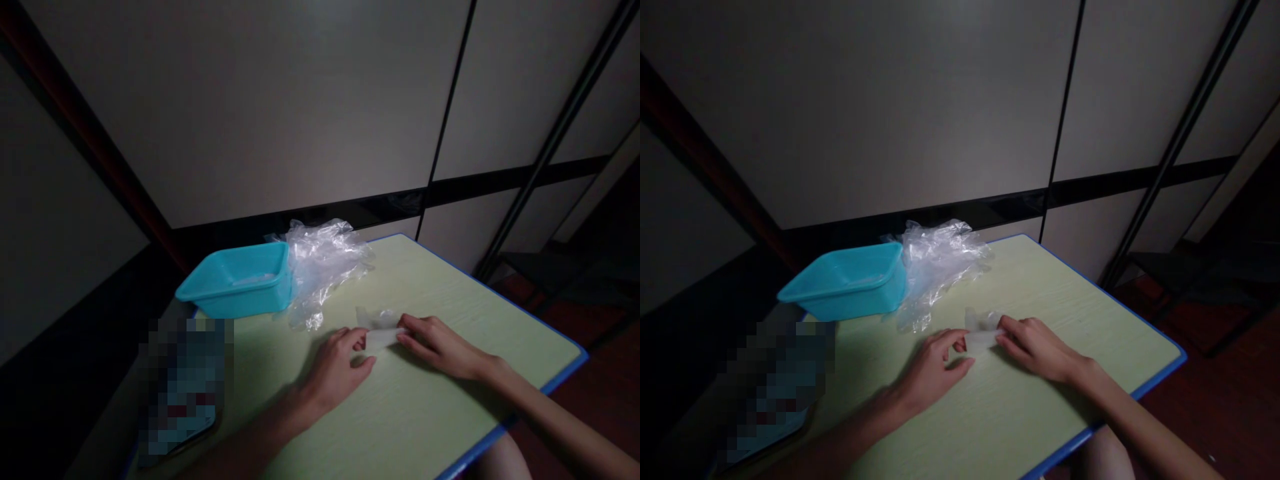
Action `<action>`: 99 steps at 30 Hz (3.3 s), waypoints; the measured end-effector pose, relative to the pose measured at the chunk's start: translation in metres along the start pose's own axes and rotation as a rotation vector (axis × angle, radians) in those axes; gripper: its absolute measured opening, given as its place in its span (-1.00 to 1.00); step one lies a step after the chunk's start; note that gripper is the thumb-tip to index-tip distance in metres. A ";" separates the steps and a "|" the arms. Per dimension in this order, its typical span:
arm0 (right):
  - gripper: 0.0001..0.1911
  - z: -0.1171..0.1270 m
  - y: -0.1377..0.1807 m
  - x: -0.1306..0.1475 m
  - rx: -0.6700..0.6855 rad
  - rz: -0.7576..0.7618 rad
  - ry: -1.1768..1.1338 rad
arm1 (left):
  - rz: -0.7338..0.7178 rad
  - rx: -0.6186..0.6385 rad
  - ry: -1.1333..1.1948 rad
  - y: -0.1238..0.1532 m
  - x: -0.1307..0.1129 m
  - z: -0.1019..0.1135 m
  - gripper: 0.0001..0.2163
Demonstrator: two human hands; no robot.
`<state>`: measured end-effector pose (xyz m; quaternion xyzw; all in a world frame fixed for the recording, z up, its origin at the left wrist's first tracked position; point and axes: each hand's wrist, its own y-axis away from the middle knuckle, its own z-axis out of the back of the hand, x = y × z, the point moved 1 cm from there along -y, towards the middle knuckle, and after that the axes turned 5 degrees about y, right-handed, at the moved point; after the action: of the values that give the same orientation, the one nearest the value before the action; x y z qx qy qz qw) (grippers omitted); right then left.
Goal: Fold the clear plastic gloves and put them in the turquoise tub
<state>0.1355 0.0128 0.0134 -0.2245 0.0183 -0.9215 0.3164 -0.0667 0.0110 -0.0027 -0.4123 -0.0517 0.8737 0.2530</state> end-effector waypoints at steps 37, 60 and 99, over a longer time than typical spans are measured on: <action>-0.27 -0.040 -0.009 0.002 -0.072 0.097 0.421 | 0.261 -0.089 0.248 -0.025 0.031 -0.020 -0.47; -0.25 -0.040 -0.008 0.003 -0.079 0.114 0.415 | -0.243 0.446 -0.556 -0.006 0.010 0.003 -0.48; -0.22 -0.032 0.006 -0.012 -0.094 0.109 0.398 | -0.258 0.540 -0.450 -0.010 0.020 0.018 -0.28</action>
<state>0.1335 0.0114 -0.0211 -0.0512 0.1358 -0.9272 0.3452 -0.0866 0.0318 -0.0019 -0.1184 0.0745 0.8856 0.4429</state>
